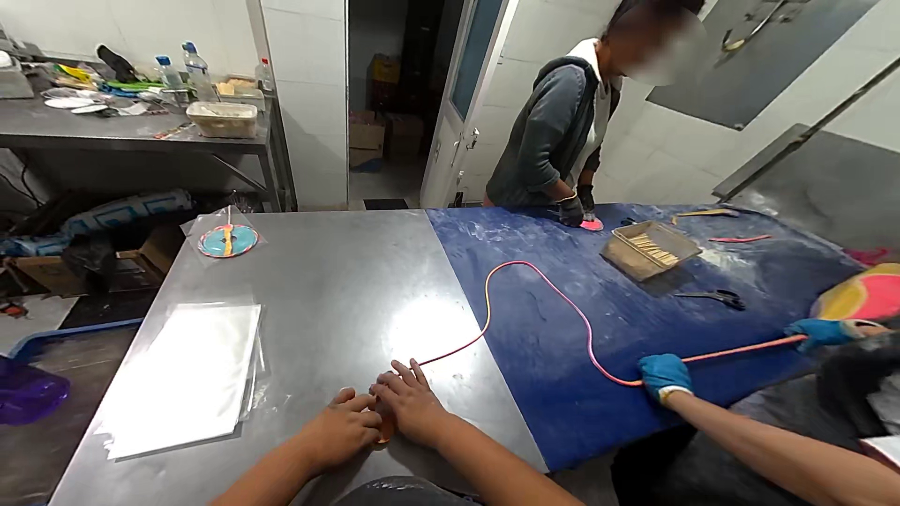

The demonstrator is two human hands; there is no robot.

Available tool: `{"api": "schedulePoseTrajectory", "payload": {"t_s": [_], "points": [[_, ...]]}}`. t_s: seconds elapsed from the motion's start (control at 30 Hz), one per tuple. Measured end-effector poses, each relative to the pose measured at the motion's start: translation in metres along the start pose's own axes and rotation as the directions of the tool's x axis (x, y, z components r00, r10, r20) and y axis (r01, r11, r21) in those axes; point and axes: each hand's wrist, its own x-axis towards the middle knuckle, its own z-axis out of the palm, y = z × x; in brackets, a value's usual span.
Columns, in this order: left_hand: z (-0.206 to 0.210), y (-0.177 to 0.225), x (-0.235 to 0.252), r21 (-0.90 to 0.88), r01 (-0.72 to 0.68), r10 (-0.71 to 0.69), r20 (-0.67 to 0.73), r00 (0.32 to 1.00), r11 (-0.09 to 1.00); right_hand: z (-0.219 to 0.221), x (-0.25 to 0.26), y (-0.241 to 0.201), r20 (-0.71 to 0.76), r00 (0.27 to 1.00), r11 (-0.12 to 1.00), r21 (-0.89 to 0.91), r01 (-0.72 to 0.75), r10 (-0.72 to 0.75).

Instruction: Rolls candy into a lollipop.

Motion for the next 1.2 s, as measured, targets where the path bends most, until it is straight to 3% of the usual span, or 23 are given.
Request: {"api": "schedulePoseTrajectory", "payload": {"t_s": [0.07, 0.13, 0.27, 0.4, 0.5, 0.6, 0.67, 0.73, 0.77, 0.83, 0.9, 1.0, 1.13, 1.2], "points": [[-0.007, -0.002, 0.004, -0.046, 0.128, -0.122, 0.114, 0.986, 0.991, 0.013, -0.007, 0.011, -0.151, 0.988, 0.999, -0.034, -0.011, 0.006], [-0.014, 0.0, 0.003, -0.043, 0.336, -0.323, 0.19, 0.927, 0.941, 0.025, -0.022, 0.021, -0.265, 0.964, 0.996, -0.063, -0.056, 0.038], [-0.02, 0.01, 0.001, 0.034, 0.686, -0.673, 0.238, 0.701, 0.727, 0.041, -0.053, 0.026, -0.4, 0.916, 0.989, -0.117, -0.09, 0.036], [-0.007, 0.015, 0.007, 0.077, 0.812, -0.805, 0.214, 0.553, 0.578, 0.049, -0.068, 0.02, -0.428, 0.904, 0.989, -0.131, -0.071, 0.008], [-0.025, 0.009, 0.01, 0.073, 0.839, -0.807, 0.33, 0.49, 0.54, 0.05, -0.069, 0.017, -0.44, 0.898, 0.99, -0.137, -0.044, -0.021], [-0.051, 0.002, 0.002, -0.013, 0.826, -0.805, 0.216, 0.553, 0.564, 0.051, -0.069, 0.018, -0.468, 0.883, 0.992, -0.127, -0.029, -0.034], [-0.062, -0.003, -0.004, -0.049, 0.713, -0.706, 0.106, 0.7, 0.7, 0.051, -0.069, 0.017, -0.478, 0.877, 0.994, -0.108, 0.002, -0.053], [-0.059, -0.009, -0.004, -0.024, 0.482, -0.475, 0.134, 0.87, 0.876, 0.05, -0.068, 0.016, -0.488, 0.869, 0.995, -0.081, 0.054, -0.087], [-0.054, -0.012, -0.002, 0.006, 0.378, -0.372, 0.188, 0.909, 0.926, 0.05, -0.068, 0.017, -0.488, 0.866, 0.994, -0.071, 0.081, -0.106], [-0.044, -0.017, 0.001, 0.075, 0.311, -0.319, 0.289, 0.902, 0.947, 0.052, -0.066, 0.017, -0.484, 0.864, 0.99, -0.073, 0.12, -0.141], [-0.039, -0.021, 0.003, 0.118, 0.384, -0.401, 0.313, 0.861, 0.916, 0.055, -0.065, 0.017, -0.483, 0.861, 0.987, -0.093, 0.129, -0.158], [-0.038, -0.021, 0.002, 0.091, 0.619, -0.615, 0.291, 0.733, 0.78, 0.056, -0.066, 0.018, -0.475, 0.867, 0.988, -0.115, 0.104, -0.146], [-0.051, -0.017, 0.004, 0.132, 0.895, -0.854, 0.385, 0.349, 0.425, 0.055, -0.067, 0.016, -0.452, 0.885, 0.99, -0.133, 0.055, -0.11], [-0.05, -0.02, 0.001, 0.146, 0.933, -0.874, 0.421, 0.243, 0.33, 0.055, -0.067, 0.017, -0.465, 0.878, 0.989, -0.137, 0.052, -0.11]]}}
